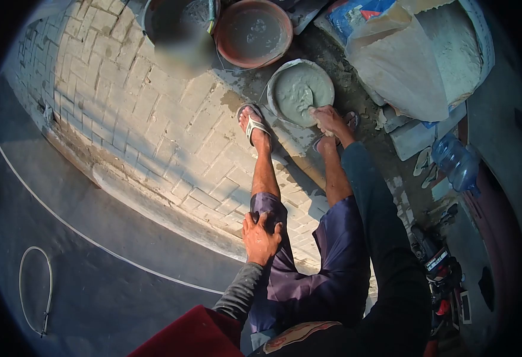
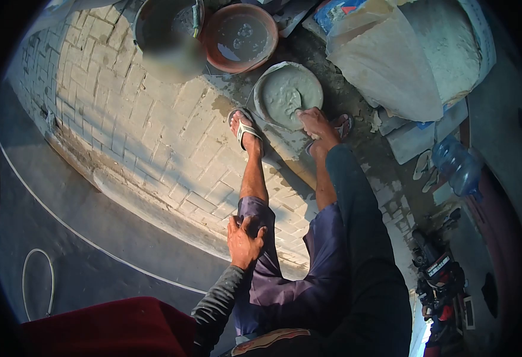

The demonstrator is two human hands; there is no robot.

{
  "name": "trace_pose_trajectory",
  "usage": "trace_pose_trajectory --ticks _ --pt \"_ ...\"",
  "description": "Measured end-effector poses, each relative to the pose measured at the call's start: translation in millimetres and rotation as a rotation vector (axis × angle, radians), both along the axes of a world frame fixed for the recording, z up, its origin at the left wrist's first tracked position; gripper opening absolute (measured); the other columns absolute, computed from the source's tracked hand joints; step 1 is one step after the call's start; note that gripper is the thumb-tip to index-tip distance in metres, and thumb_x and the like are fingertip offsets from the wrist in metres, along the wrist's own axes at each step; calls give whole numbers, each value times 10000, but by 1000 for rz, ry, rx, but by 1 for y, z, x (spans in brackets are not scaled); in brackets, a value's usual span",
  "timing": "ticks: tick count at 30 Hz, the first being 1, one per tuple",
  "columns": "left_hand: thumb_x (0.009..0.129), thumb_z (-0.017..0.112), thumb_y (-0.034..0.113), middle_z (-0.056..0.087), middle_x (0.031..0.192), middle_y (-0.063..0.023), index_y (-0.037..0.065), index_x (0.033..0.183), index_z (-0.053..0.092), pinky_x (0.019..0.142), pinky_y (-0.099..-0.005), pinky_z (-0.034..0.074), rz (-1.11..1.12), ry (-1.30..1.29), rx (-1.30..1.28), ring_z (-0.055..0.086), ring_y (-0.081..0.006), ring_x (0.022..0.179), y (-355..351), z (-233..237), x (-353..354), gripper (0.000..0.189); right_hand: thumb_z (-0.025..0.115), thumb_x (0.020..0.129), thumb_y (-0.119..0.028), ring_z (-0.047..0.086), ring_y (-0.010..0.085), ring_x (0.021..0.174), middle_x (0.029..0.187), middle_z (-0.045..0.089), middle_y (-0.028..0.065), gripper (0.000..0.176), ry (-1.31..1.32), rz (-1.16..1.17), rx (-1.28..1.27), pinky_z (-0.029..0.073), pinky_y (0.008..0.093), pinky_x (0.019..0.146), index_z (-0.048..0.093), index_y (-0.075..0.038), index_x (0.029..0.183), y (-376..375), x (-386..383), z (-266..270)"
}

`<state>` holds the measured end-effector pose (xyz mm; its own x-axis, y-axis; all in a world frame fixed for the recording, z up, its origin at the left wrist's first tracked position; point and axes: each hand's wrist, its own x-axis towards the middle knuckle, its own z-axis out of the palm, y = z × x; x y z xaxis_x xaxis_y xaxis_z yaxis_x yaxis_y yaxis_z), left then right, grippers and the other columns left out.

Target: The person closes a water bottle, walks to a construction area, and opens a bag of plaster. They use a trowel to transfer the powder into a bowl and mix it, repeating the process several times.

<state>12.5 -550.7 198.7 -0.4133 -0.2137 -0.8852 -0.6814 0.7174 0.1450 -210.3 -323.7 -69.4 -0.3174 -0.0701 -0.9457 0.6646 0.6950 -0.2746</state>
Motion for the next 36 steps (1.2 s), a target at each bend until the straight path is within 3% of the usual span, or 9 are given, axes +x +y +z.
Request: trace_pose_trajectory --ticks 3,5,6,9,15,19,25,30,36 --pt "802 696 379 449 1272 -267 115 1238 607 1058 -490 348 5 -29 28 439 -444 1209 1 2 -3 517 529 936 -466 655 296 820 759 586 149 424 -70 -169 45 487 437 790 566 -66 1072 9 40 -56" --pt "800 699 380 436 1312 -280 114 1244 606 1072 -491 336 0 -33 23 425 -448 1238 1 1 -3 525 559 921 -437 625 369 992 978 613 214 407 478 257 -25 477 457 872 542 -65 1085 8 67 -76" --pt "800 699 380 436 1312 -280 114 1244 606 1072 -491 336 -6 -33 24 425 -448 1238 0 0 -3 525 577 910 -423 547 446 1124 1174 570 268 401 86 185 104 457 479 950 550 -57 1073 -24 13 4" --pt "801 695 382 423 1343 -293 110 1245 605 1083 -495 326 9 -55 16 416 -453 1253 0 -1 2 529 584 918 -358 636 387 1029 1075 645 251 389 409 396 139 497 457 888 619 -2 1071 7 23 -9" --pt "815 676 409 380 1413 -315 122 1259 601 1121 -493 292 25 -100 36 381 -473 1315 -1 0 -4 534 622 875 -271 669 387 956 992 677 234 283 452 751 328 533 486 818 668 -29 1014 -11 -32 119" --pt "819 673 415 363 1437 -318 130 1270 597 1133 -495 278 32 -126 48 361 -480 1337 -2 1 -9 539 639 845 -158 708 352 889 884 710 189 165 730 879 319 572 418 717 724 -67 952 -40 -54 74" --pt "816 675 416 363 1439 -317 127 1278 589 1130 -493 285 15 -112 24 365 -478 1333 -3 -1 -5 551 638 841 -102 712 296 928 995 717 124 157 680 1236 335 573 381 742 747 -115 954 -72 -26 20" --pt "812 679 411 382 1424 -300 122 1277 594 1115 -488 304 -2 -90 16 390 -441 1311 -2 -1 -3 554 625 842 -122 700 297 950 993 702 124 153 549 1132 236 559 392 778 731 -114 952 -30 6 2" --pt "810 681 397 387 1419 -293 105 1275 596 1110 -485 309 -15 -97 19 392 -429 1308 -2 0 -11 556 604 844 -143 691 330 858 926 671 157 159 573 981 180 543 462 738 678 -69 964 7 11 63"
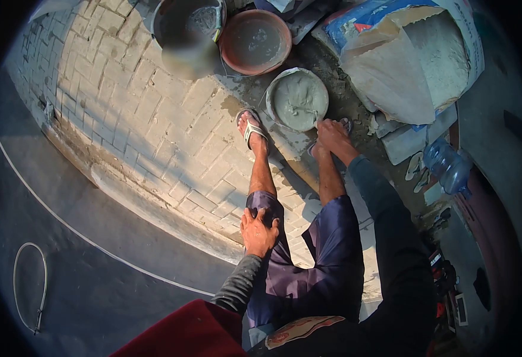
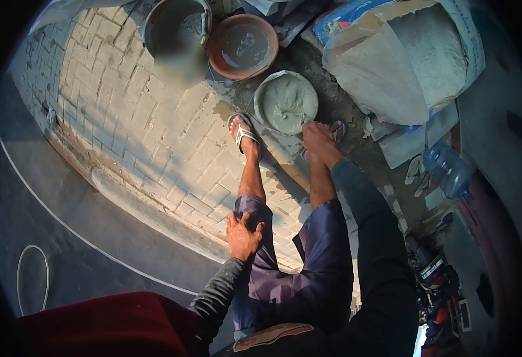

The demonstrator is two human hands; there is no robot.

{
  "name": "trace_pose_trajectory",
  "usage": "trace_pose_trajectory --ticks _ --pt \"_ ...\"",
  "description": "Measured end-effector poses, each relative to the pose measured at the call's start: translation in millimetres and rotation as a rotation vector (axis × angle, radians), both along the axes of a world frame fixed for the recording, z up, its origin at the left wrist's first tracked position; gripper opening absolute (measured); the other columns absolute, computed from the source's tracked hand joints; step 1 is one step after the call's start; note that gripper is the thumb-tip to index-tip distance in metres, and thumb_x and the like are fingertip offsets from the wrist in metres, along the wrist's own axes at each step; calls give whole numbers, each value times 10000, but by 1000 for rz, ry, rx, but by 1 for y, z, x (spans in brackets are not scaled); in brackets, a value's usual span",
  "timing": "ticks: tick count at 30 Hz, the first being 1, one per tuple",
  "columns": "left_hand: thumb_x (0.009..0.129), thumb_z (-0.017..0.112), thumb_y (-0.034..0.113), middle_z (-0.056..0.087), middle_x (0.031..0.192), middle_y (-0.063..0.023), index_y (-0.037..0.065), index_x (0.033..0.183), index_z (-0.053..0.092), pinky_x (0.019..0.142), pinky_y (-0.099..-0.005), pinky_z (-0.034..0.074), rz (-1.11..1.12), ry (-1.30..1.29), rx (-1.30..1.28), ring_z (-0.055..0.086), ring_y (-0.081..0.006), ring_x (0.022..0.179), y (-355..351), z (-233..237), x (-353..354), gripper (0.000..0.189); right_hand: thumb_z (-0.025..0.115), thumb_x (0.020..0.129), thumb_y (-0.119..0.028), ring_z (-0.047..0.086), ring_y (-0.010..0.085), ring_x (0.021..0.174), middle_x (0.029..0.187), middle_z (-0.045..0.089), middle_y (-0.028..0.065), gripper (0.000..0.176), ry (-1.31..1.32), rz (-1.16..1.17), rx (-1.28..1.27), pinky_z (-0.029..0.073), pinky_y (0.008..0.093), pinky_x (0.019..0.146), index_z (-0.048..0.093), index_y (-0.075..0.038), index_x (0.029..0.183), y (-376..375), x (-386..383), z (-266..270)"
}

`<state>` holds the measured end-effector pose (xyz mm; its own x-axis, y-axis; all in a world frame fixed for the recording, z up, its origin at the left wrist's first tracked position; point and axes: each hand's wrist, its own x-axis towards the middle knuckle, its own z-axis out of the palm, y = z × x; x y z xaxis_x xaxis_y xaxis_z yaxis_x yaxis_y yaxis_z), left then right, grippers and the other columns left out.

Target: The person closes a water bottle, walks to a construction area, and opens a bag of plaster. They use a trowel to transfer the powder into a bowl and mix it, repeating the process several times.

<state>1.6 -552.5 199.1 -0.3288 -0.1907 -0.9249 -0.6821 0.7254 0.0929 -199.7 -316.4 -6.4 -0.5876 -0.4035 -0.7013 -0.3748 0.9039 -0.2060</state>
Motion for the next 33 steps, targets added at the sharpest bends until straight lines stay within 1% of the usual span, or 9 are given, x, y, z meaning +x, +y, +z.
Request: trace_pose_trajectory --ticks 7,17,20,23,24,25,28,31,33 --pt "810 679 393 369 1436 -315 96 1283 586 1111 -496 306 -14 24 -27 387 -435 1313 1 -1 2 566 580 863 -121 704 331 768 906 681 193 196 222 -19 87 555 435 744 632 -21 1024 -27 -58 50" --pt "803 677 413 373 1432 -320 109 1297 577 1117 -502 300 23 -24 18 376 -447 1319 -3 -2 1 589 585 889 -223 600 392 1107 1269 569 195 331 12 98 149 530 485 877 619 -95 1192 14 13 -165" --pt "803 679 411 371 1429 -325 98 1295 576 1115 -505 303 7 -20 21 377 -448 1315 -3 -2 1 593 560 929 -347 520 413 1139 1267 508 221 480 -250 -642 96 455 481 953 532 5 1253 12 18 -116" --pt "800 682 406 371 1427 -324 93 1289 576 1112 -510 303 18 -9 9 378 -451 1311 -3 -2 -1 590 580 919 -408 580 380 1064 1257 509 234 507 -366 -911 111 490 473 882 549 9 1206 -9 7 -65" --pt "799 683 406 373 1425 -323 91 1285 577 1110 -509 305 4 -1 1 381 -450 1308 -2 -2 -1 589 599 900 -446 648 337 808 1064 603 216 532 -384 -990 56 516 465 742 550 19 1155 -12 10 -67" --pt "797 684 406 374 1423 -322 89 1281 577 1107 -509 308 -11 7 -7 383 -449 1305 -2 -1 -1 588 599 900 -446 648 337 808 1064 603 216 532 -384 -988 45 516 465 742 550 19 1155 -17 10 -69" --pt "797 680 404 390 1399 -315 86 1277 578 1099 -502 318 -30 27 -19 396 -444 1290 -2 -2 -2 584 577 943 -364 533 174 486 603 531 53 375 -690 -931 -193 426 369 459 568 7 893 -23 3 -79" --pt "799 677 404 405 1378 -309 84 1277 577 1094 -505 322 -50 30 -14 403 -440 1279 -2 -1 4 584 560 956 -331 528 171 486 621 543 71 359 -626 -1075 -307 431 369 462 569 7 834 -15 27 -94" --pt "800 675 404 412 1368 -306 82 1277 577 1091 -507 324 -60 57 -21 406 -438 1273 -2 -5 1 583 564 952 -326 615 258 586 708 613 130 337 -567 -1001 -208 495 428 581 613 7 966 -19 13 -30"
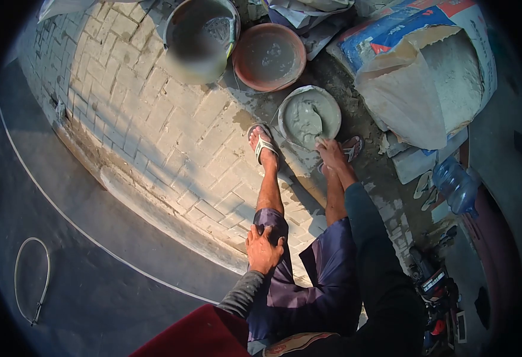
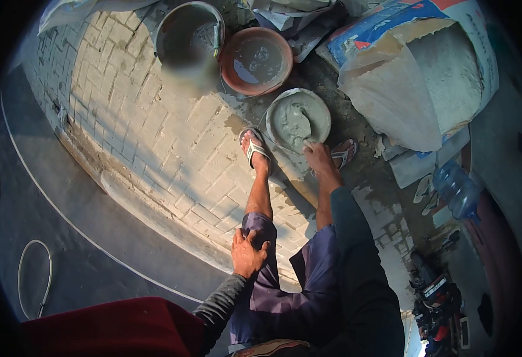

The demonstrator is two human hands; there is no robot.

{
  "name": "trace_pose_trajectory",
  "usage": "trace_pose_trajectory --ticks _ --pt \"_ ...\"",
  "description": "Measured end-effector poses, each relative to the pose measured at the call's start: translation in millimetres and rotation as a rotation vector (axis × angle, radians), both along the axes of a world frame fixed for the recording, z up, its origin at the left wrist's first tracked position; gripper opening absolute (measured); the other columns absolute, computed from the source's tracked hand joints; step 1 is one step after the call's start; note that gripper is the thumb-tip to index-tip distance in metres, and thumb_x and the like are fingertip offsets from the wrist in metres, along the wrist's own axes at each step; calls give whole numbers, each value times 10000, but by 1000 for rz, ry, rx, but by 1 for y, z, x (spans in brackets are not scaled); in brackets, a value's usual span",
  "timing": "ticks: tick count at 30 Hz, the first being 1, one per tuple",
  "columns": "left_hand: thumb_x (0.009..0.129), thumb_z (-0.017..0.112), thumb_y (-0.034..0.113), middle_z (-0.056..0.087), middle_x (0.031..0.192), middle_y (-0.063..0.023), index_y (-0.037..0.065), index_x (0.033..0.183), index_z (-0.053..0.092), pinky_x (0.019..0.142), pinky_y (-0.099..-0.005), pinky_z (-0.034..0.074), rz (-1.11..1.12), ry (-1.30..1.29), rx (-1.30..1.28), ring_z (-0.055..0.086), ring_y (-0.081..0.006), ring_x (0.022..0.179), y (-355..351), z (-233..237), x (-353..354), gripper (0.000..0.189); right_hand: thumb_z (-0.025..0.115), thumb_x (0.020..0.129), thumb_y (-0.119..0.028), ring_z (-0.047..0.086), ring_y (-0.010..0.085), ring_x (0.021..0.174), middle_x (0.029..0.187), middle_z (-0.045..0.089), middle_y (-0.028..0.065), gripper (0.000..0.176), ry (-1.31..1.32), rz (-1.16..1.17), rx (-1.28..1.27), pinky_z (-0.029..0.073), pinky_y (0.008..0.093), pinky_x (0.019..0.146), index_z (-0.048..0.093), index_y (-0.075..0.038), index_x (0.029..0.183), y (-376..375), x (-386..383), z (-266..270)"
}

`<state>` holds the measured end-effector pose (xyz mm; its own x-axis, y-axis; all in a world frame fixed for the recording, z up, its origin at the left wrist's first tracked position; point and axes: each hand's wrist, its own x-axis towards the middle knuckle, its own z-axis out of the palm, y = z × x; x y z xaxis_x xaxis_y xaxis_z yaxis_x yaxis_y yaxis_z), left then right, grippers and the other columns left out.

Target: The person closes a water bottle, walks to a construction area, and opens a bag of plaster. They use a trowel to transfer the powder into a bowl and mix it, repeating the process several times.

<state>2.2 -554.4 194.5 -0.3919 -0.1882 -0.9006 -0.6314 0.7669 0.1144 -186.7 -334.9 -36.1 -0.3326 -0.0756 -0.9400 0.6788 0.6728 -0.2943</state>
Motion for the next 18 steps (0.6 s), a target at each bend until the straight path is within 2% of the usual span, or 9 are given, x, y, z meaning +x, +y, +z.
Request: trace_pose_trajectory --ticks 2,3,5,8,11,12,14,15,18 --pt "801 674 409 411 1370 -304 79 1280 575 1089 -510 324 7 -26 6 405 -436 1275 -1 2 -4 590 577 940 -316 667 336 760 847 659 178 363 551 438 315 514 463 687 610 -28 1159 7 10 29" --pt "801 674 409 411 1370 -304 79 1280 575 1089 -510 324 6 -23 7 405 -436 1275 -2 2 -5 590 577 940 -316 667 336 760 847 659 178 363 553 437 317 514 463 687 610 -28 1159 12 4 35" --pt "802 675 408 402 1384 -305 81 1285 573 1090 -511 323 10 -31 17 401 -437 1280 -3 2 -5 593 583 928 -338 657 376 934 984 655 203 472 668 707 434 519 490 757 540 -61 1307 23 -7 44" --pt "804 677 413 387 1407 -315 84 1289 571 1099 -514 314 7 -32 9 389 -444 1298 -3 2 -4 596 567 944 -341 627 373 1041 1061 632 168 384 500 707 448 503 513 778 594 -103 1245 16 -47 35" --pt "807 677 416 377 1419 -329 89 1292 572 1114 -512 301 0 -43 6 379 -458 1315 -5 2 -3 594 538 960 -337 601 367 1083 1016 629 153 361 729 961 398 472 520 804 600 -112 1236 33 -35 -35" --pt "807 677 416 377 1419 -329 89 1292 572 1114 -512 301 -5 -54 9 379 -458 1315 -7 2 -2 594 538 960 -337 601 367 1083 1016 629 153 361 717 958 398 472 520 804 600 -112 1236 31 -30 -44" --pt "810 677 424 364 1434 -338 91 1296 571 1128 -509 287 27 -43 17 371 -474 1328 -7 3 -3 598 524 969 -354 577 374 1118 1038 616 170 384 392 514 387 459 524 837 611 -89 1234 27 -18 -56" --pt "811 677 423 359 1439 -334 92 1298 573 1133 -501 283 36 -60 25 372 -481 1327 -8 3 -4 598 524 969 -354 577 374 1118 1038 616 170 384 378 513 392 459 524 837 611 -89 1234 27 -9 -60" --pt "810 677 423 357 1441 -333 93 1298 576 1137 -494 281 54 -101 42 368 -481 1330 -8 1 -6 598 539 952 -442 633 422 962 1025 641 239 460 228 250 314 500 513 832 603 -18 1119 28 10 -71"
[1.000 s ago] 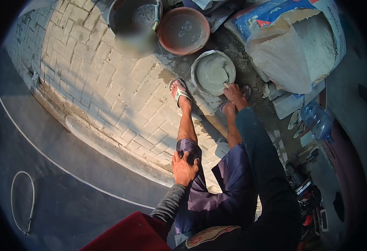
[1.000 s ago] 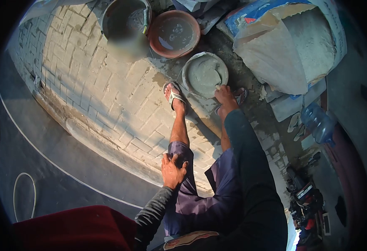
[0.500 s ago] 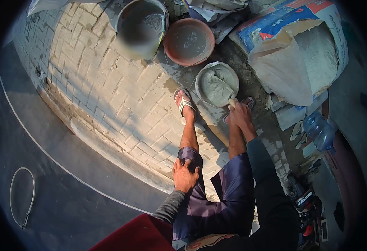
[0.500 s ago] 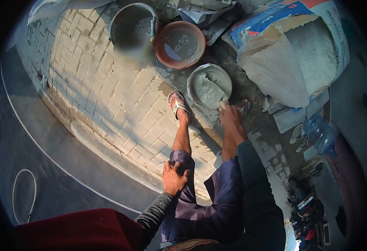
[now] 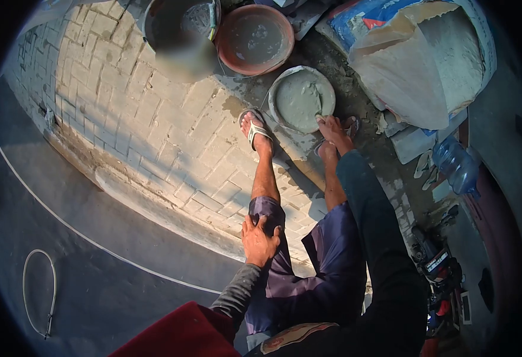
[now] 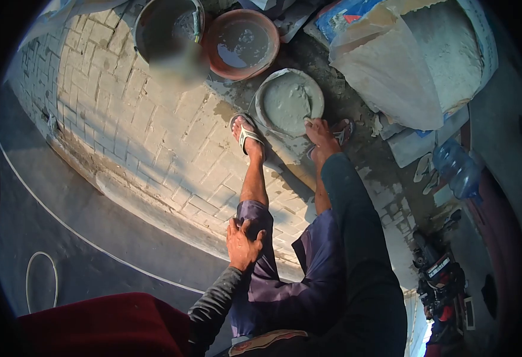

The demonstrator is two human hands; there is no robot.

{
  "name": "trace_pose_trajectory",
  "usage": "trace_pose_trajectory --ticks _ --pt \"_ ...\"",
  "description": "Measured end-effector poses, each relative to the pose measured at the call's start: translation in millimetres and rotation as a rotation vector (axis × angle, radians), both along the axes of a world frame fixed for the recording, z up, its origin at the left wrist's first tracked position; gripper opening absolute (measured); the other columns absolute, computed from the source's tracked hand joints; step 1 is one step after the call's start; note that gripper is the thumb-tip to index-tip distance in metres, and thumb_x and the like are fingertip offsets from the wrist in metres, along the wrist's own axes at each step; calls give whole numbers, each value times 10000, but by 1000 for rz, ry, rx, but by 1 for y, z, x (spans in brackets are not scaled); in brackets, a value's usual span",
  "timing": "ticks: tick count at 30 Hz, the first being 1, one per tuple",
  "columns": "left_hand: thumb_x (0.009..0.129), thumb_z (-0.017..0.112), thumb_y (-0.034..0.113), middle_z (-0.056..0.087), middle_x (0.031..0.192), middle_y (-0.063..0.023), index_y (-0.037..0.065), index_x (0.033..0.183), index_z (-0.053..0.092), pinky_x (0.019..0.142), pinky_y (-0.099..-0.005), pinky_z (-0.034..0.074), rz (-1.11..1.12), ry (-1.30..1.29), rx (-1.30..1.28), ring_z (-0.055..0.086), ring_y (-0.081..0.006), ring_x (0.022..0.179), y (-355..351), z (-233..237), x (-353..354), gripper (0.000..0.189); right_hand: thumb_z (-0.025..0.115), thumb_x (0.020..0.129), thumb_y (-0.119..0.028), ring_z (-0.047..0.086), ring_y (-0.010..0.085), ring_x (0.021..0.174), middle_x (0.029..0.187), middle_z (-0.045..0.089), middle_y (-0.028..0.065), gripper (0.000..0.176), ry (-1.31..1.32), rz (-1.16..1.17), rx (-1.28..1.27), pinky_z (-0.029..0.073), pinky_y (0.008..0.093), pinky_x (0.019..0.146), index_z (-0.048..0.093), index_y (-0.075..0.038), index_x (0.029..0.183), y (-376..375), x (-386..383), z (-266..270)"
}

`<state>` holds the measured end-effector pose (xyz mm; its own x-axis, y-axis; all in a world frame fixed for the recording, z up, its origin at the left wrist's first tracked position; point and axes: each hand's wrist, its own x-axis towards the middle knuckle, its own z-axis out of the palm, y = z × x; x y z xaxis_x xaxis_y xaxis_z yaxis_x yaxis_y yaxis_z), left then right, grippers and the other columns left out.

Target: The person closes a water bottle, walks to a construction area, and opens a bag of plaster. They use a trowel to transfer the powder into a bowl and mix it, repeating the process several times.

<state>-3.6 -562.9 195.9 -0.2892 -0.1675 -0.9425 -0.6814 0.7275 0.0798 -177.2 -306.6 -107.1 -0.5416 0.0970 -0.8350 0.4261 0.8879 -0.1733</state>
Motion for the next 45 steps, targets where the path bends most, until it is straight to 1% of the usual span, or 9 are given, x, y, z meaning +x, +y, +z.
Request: trace_pose_trajectory --ticks 5,15,21,29,34,36,39,42,45 --pt "810 677 421 366 1431 -331 95 1294 582 1131 -490 289 -12 37 -17 372 -473 1330 -1 1 -4 591 562 931 -435 673 343 844 831 671 217 523 -291 -113 -103 499 417 777 600 14 1197 -18 -21 39" --pt "806 686 419 370 1427 -326 84 1274 595 1108 -498 312 -21 45 -13 400 -455 1305 -4 0 -5 583 551 917 -476 565 429 1151 1186 600 267 553 46 -33 -77 452 497 968 568 -62 1283 -26 -13 45" --pt "802 690 415 401 1401 -301 94 1266 604 1108 -494 312 -2 47 -15 398 -454 1307 -3 -1 3 571 587 906 -475 555 379 1165 1363 469 219 652 -272 -84 -143 455 481 962 439 -36 1366 -28 -14 15" --pt "798 696 410 419 1370 -289 98 1257 605 1094 -489 326 14 39 0 410 -449 1276 -1 4 0 563 569 921 -445 607 258 741 843 608 145 468 -98 -80 -175 469 425 684 574 9 1034 -33 -21 34" --pt "797 693 406 446 1308 -273 96 1239 614 1068 -488 345 -27 124 -36 439 -444 1223 -1 -1 9 546 573 891 -478 653 314 854 986 626 206 509 -290 -306 -216 516 455 737 553 12 1028 -25 -41 44" --pt "798 695 407 439 1319 -274 95 1238 613 1068 -483 347 -18 90 -27 437 -440 1229 1 2 4 546 550 899 -495 659 306 834 886 648 204 523 -33 -187 -32 514 435 703 559 15 1014 -24 -16 11" --pt "794 698 403 440 1307 -275 89 1223 617 1055 -480 357 -52 133 -44 445 -436 1207 2 -1 10 537 515 916 -485 645 355 1008 1077 655 254 564 -526 -26 -187 496 438 870 563 7 1188 -24 -66 45" --pt "796 698 404 443 1296 -269 84 1215 619 1058 -480 354 -36 90 -37 445 -432 1211 3 3 2 533 509 914 -499 679 338 846 884 684 231 555 -241 -293 -94 522 442 798 636 19 1067 -33 -23 15" --pt "795 698 402 448 1274 -259 82 1201 621 1054 -479 357 -24 91 -37 447 -428 1208 4 2 1 522 472 932 -499 685 339 796 876 680 230 566 -290 -7 -114 538 441 761 638 30 1046 -25 -41 26"
